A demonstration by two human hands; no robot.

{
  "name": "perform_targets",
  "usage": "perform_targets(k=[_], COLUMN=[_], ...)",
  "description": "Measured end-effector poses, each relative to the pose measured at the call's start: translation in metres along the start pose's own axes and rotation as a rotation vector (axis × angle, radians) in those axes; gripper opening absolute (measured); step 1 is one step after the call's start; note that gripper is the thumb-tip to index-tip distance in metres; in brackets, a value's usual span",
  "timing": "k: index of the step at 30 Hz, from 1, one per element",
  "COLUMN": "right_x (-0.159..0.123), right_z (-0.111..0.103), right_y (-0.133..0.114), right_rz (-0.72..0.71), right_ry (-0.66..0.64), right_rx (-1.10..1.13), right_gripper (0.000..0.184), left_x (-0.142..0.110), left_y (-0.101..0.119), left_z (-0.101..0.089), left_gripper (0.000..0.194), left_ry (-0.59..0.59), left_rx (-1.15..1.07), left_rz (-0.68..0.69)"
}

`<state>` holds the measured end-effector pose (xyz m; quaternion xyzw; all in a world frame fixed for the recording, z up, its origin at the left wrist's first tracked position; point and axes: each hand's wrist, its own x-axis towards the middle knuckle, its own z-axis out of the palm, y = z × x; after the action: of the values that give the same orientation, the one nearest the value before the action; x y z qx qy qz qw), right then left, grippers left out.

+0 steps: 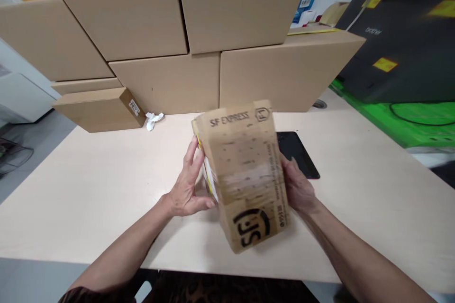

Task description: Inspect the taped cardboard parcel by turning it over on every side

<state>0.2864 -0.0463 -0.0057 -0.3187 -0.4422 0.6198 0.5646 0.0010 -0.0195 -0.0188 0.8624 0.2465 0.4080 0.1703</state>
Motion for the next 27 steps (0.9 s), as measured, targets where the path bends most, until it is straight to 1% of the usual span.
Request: perform_targets(k=[2, 4, 6, 8, 9, 10, 11, 12, 13, 14, 16, 17, 18, 19, 20, 22, 25, 26, 27], right_x=[-0.007, -0.013, -0.018, -0.021, -0.021, -0.02, -0.018, -0.016, -0.013, -0.01, -0.002, 0.001, 0.004, 0.007, 0.008, 0.009, 0.007, 0.006, 0.004], right_z=[-0.004, -0.011, -0.018, -0.025, -0.027, -0.028, -0.029, -0.028, -0.026, -0.023, -0.014, -0.01, -0.006, -0.003, -0.002, -0.001, -0.001, 0.0, 0.001], right_y=[0.003, 0.003, 0.002, 0.001, 0.001, 0.002, 0.004, 0.006, 0.008, 0.01, 0.011, 0.01, 0.009, 0.007, 0.006, 0.005, 0.008, 0.008, 0.009], right_rz=[0.02, 0.015, 0.026, 0.06, 0.072, 0.075, 0.065, 0.049, 0.037, 0.024, 0.001, -0.006, -0.01, -0.012, -0.017, -0.043, -0.098, -0.088, -0.059], right_ry=[0.048, 0.07, 0.06, 0.048, 0.049, 0.059, 0.078, 0.096, 0.105, 0.11, 0.101, 0.092, 0.085, 0.078, 0.068, 0.033, -0.036, -0.067, -0.108], right_rx=[0.019, 0.032, 0.036, 0.016, -0.003, -0.021, -0.033, -0.04, -0.043, -0.04, -0.023, -0.013, -0.004, -0.001, -0.007, -0.041, -0.107, -0.121, -0.131], right_gripper=[0.065, 0.07, 0.072, 0.075, 0.075, 0.073, 0.071, 0.068, 0.065, 0.062, 0.055, 0.054, 0.053, 0.053, 0.054, 0.066, 0.095, 0.098, 0.096], left_x=[0.003, 0.005, 0.005, 0.003, 0.002, 0.001, 0.001, 0.001, 0.002, 0.004, 0.007, 0.01, 0.012, 0.014, 0.016, 0.02, 0.021, 0.02, 0.018], left_y=[0.003, 0.007, 0.008, 0.005, 0.003, 0.001, -0.001, -0.001, 0.0, 0.002, 0.01, 0.014, 0.018, 0.021, 0.024, 0.027, 0.03, 0.031, 0.031], left_z=[-0.001, -0.001, 0.002, 0.007, 0.009, 0.012, 0.014, 0.017, 0.018, 0.019, 0.018, 0.017, 0.015, 0.012, 0.01, 0.006, 0.003, 0.002, 0.002], left_gripper=[0.102, 0.092, 0.084, 0.086, 0.095, 0.109, 0.125, 0.138, 0.143, 0.139, 0.11, 0.094, 0.082, 0.072, 0.066, 0.061, 0.065, 0.063, 0.06], left_ry=[-0.006, 0.016, 0.02, 0.046, 0.091, 0.155, 0.226, 0.282, 0.299, 0.27, 0.117, 0.05, 0.012, 0.009, 0.041, 0.131, 0.222, 0.216, 0.193], left_rx=[0.141, 0.235, 0.275, 0.273, 0.241, 0.179, 0.081, -0.055, -0.226, -0.414, -0.774, -0.906, -0.995, -1.046, -1.064, -1.033, -0.852, -0.765, -0.678], left_rz=[0.18, 0.269, 0.293, 0.27, 0.223, 0.149, 0.049, -0.068, -0.197, -0.326, -0.551, -0.63, -0.682, -0.708, -0.715, -0.719, -0.705, -0.664, -0.602])
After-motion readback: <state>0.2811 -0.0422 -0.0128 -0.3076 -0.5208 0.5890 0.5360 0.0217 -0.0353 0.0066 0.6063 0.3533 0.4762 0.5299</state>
